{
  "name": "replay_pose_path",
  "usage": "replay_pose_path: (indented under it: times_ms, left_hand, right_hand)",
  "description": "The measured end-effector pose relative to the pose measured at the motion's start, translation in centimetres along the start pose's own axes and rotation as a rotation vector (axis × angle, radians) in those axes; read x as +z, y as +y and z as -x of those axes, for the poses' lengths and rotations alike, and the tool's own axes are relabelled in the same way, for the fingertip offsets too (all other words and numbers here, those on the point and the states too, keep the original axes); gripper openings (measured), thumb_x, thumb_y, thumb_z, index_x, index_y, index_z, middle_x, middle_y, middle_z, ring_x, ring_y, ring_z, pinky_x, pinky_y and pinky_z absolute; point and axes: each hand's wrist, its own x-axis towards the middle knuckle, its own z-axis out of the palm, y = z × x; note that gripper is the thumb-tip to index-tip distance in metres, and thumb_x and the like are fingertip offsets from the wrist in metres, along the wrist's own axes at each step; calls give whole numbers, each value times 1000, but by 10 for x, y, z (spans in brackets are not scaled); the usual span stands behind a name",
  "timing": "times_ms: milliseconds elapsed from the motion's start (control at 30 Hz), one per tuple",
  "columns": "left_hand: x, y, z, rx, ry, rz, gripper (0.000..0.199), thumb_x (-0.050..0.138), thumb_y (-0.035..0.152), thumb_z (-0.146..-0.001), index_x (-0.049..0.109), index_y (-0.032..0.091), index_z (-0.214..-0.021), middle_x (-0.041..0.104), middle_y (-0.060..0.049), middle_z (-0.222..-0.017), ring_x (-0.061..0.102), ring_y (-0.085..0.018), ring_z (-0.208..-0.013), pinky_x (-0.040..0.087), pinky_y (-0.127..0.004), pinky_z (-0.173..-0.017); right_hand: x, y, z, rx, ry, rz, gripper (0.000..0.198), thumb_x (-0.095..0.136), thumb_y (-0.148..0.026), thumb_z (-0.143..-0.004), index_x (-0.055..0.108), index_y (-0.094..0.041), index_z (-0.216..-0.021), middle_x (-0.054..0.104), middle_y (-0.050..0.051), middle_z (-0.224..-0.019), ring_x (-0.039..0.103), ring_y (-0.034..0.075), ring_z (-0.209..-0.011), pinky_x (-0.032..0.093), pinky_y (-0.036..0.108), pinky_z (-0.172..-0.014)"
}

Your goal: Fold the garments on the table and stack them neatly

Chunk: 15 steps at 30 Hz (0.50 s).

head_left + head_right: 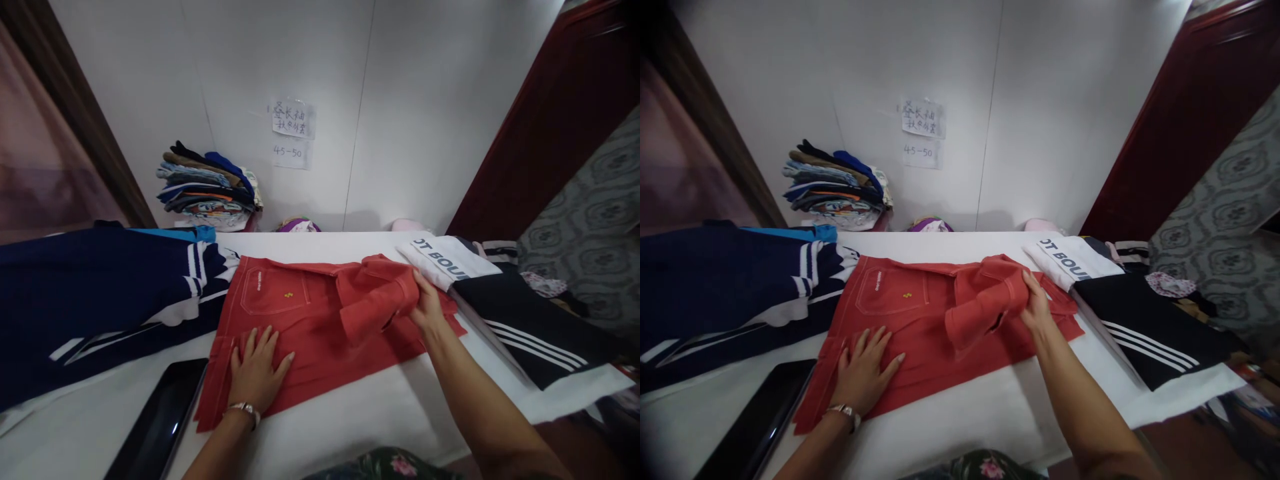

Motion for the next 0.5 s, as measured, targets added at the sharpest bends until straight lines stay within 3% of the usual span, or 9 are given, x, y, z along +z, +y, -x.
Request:
replay_pose_path:
  times_ms: [133, 267, 367, 433, 500]
  left_hand:
    - [-1, 0, 0, 1, -12, -5, 57, 44, 47, -85, 48, 20, -135, 38, -6, -149, 21, -29, -141, 17, -56, -111]
    - [-9, 3, -5, -15, -51, 2, 56, 44, 46, -85, 50, 20, -134, 39, -7, -149, 21, -31, -141, 18, -58, -110]
    - [-21, 13, -9, 14, -16, 8, 53, 46, 46, -85, 54, 19, -129, 42, -10, -146, 25, -32, -140, 16, -61, -109]
    - [-28, 25, -10, 72, 32, 21, 50, 46, 45, -85, 56, 20, -127, 48, -11, -142, 34, -31, -136, 12, -63, -109]
    - [-33, 38, -9, 143, 66, 34, 46, 46, 43, -86, 58, 20, -124, 57, -11, -133, 43, -30, -130, 7, -64, -110]
  right_hand:
    - [-19, 16, 58, 315, -59, 131, 35, 75, -40, -68, 65, -24, -96, 72, 5, -94, 66, 26, -92, 52, 40, -83]
    - [-16, 30, 97, 482, -397, 314, 36, 76, -40, -69, 67, -17, -94, 72, 6, -91, 67, 22, -84, 49, 37, -82]
    - [-20, 22, 84, 457, -538, 527, 34, 70, -47, -75, 67, -15, -88, 70, 5, -85, 64, 19, -77, 49, 32, -74]
    - [-28, 14, 58, 359, -484, 694, 35, 61, -50, -81, 65, -16, -84, 68, 3, -80, 62, 17, -71, 48, 29, -66]
    - [-37, 9, 22, 176, -336, 869, 35, 53, -49, -85, 64, -16, -80, 67, 3, -75, 61, 16, -68, 48, 29, -64]
